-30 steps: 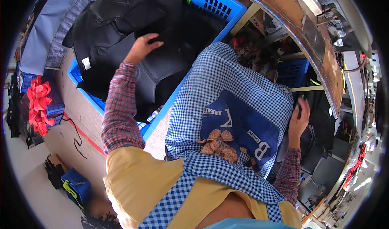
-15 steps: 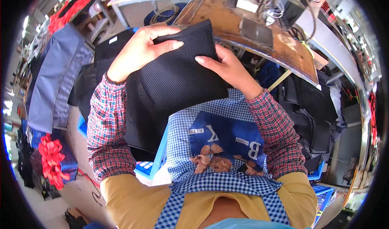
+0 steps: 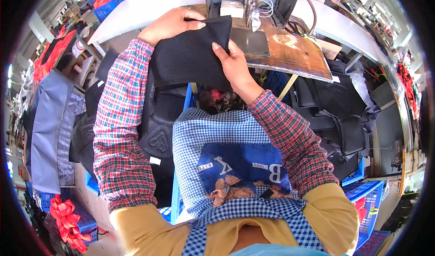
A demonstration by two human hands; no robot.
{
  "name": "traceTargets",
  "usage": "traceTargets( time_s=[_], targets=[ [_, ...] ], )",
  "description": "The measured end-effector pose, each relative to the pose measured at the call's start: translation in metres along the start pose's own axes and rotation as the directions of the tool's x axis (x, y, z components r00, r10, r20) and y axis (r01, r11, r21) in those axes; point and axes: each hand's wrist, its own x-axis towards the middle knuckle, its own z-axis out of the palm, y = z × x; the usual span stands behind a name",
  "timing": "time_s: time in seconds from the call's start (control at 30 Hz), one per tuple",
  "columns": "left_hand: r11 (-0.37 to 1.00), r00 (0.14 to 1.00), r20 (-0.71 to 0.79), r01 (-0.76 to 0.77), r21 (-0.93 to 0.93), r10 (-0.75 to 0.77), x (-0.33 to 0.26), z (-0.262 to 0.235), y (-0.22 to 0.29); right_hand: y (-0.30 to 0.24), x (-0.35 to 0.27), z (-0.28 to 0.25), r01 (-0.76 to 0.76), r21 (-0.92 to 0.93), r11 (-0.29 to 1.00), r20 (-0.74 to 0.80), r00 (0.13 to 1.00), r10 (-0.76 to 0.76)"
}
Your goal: The person is assembling and sewing black fabric pieces using an industrial machine and scissors.
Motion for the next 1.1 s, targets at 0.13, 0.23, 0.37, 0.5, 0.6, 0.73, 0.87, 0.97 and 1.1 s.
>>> traceTargets(
  time_s=[0.13,0.23,0.37,0.5,0.6,0.73,0.87,0.97,1.1],
  targets=[
    [0.997,0.995,0.068,-0.074,0.024,0.072,0.041,0.005,-0.015,0.004,0.016,-0.007,0.054,0.025,0.998,-0.101,0.994,-0.052],
    [0.992,0.987,0.128,-0.104,0.067,0.095,0.063,0.01,-0.022,0.004,0.023,-0.013,0.032,0.065,0.997,-0.143,0.989,-0.022],
    [0.998,0.986,0.161,-0.057,0.033,0.051,0.08,0.017,-0.024,0.002,0.026,-0.019,-0.004,0.165,0.986,-0.167,0.985,0.033],
    [0.998,0.978,0.199,-0.062,0.011,0.059,0.086,0.021,-0.021,0.002,0.024,-0.02,-0.033,0.194,0.98,-0.201,0.977,0.072],
    [0.994,0.971,0.214,-0.109,0.012,0.104,0.086,0.023,-0.02,0.004,0.02,-0.02,-0.02,0.138,0.99,-0.198,0.979,0.048],
    [0.993,0.974,0.202,-0.113,0.024,0.106,0.083,0.025,-0.019,0.005,0.014,-0.017,0.0,0.142,0.99,-0.224,0.974,0.032],
    [0.995,0.976,0.204,-0.09,0.037,0.081,0.081,0.026,-0.018,0.005,0.011,-0.014,0.017,0.153,0.988,-0.231,0.973,0.019],
    [0.994,0.979,0.188,-0.094,0.059,0.081,0.079,0.026,-0.016,0.005,0.009,-0.014,0.027,0.146,0.989,-0.233,0.972,0.008],
    [0.991,0.978,0.184,-0.114,0.065,0.1,0.074,0.025,-0.01,0.006,0.005,-0.012,0.049,0.125,0.991,-0.235,0.972,-0.019]
  ],
)
